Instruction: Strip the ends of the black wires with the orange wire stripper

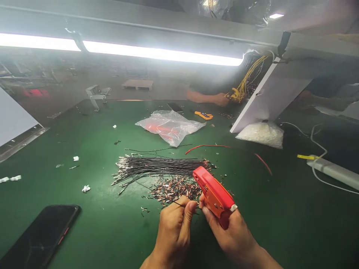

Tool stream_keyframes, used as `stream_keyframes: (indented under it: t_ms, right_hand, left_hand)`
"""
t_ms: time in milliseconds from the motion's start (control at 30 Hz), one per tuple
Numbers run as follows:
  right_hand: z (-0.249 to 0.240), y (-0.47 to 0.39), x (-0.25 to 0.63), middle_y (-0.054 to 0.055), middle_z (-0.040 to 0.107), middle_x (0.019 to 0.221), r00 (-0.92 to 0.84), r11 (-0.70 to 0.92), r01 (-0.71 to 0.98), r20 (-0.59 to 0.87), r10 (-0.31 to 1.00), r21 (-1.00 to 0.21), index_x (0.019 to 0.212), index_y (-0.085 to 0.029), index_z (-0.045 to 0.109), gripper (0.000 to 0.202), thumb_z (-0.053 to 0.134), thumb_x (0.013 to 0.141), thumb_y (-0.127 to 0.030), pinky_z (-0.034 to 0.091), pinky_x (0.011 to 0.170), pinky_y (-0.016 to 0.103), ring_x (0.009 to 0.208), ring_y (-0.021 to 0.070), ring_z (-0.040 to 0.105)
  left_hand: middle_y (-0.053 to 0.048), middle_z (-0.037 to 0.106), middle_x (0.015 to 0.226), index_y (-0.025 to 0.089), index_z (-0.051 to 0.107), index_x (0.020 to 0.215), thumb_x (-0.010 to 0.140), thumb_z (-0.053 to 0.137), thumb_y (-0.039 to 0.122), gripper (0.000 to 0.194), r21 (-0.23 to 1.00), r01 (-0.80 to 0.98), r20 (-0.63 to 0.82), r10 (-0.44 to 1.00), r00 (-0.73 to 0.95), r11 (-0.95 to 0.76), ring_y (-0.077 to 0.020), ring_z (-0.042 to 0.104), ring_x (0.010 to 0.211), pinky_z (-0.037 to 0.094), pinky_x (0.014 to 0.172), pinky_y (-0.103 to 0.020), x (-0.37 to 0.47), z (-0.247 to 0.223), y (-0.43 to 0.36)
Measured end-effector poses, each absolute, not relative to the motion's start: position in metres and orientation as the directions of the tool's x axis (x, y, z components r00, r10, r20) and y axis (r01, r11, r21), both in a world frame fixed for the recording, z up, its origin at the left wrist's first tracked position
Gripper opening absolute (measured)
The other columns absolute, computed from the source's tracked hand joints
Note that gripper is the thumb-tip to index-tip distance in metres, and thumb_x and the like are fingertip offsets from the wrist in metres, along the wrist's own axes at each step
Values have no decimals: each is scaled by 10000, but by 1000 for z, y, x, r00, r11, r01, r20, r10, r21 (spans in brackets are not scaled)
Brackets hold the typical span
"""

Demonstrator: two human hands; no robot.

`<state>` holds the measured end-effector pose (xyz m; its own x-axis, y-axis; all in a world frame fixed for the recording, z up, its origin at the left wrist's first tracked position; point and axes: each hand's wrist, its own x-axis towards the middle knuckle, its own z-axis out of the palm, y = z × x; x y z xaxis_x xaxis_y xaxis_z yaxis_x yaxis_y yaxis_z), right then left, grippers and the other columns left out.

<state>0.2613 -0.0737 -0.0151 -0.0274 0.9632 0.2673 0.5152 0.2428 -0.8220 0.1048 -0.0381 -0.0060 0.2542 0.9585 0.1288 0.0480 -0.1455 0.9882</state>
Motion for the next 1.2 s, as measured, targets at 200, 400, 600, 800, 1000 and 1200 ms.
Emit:
stream_keyframes:
  t_ms: [200, 400, 600, 800, 1000, 1200]
  right_hand:
    - [-18, -67, 271, 81, 651, 862, -96, 393, 732, 487, 868, -557, 1125, -193, 517, 322, 472, 836, -59, 494, 657, 367, 747, 257, 613]
    - [-16, -63, 270, 70, 649, 850, -131, 434, 770, 551, 824, -466, 1104, -193, 526, 376, 495, 760, -41, 473, 637, 358, 713, 243, 577]
    - [-17, -61, 269, 88, 655, 915, -64, 397, 795, 589, 806, -458, 1130, -180, 503, 415, 462, 749, -20, 522, 705, 356, 807, 249, 613]
    - [-13, -59, 268, 65, 636, 837, -55, 386, 816, 606, 794, -431, 1098, -190, 521, 394, 456, 747, -24, 500, 635, 348, 732, 244, 596]
    - [-18, -53, 279, 88, 674, 855, 28, 316, 836, 609, 793, -449, 1069, -186, 565, 321, 474, 784, -70, 507, 665, 400, 754, 282, 634]
    - [-20, -50, 292, 99, 707, 826, 247, 159, 769, 517, 820, -619, 1010, -168, 609, 127, 537, 916, -214, 530, 564, 335, 706, 265, 700]
  left_hand:
    - [-74, 604, 668, 244, 660, 655, 892, 577, 394, 293, 975, 100, 170, 953, 250, -200, -210, 526, 648, 419, 698, -304, 111, -13, -49]
    - [-60, 622, 640, 241, 623, 698, 923, 507, 256, 253, 783, 306, 494, 841, 222, -541, -194, 612, 628, 463, 644, -271, 113, -29, -51]
    - [-4, 595, 598, 215, 518, 762, 968, 396, 124, 256, 502, 477, 696, 664, 273, -722, -145, 562, 495, 393, 482, -241, 116, -27, -50]
    - [-12, 615, 606, 213, 479, 764, 960, 407, 85, 245, 407, 500, 712, 609, 350, -764, -143, 605, 516, 422, 498, -234, 114, -17, -47]
    - [21, 535, 585, 222, 443, 765, 951, 396, 65, 249, 410, 502, 698, 616, 364, -762, -121, 528, 485, 364, 476, -245, 112, -20, -53]
    - [48, 506, 566, 236, 427, 761, 983, 365, 123, 257, 435, 487, 688, 629, 363, -757, -111, 505, 475, 348, 482, -254, 119, -24, -61]
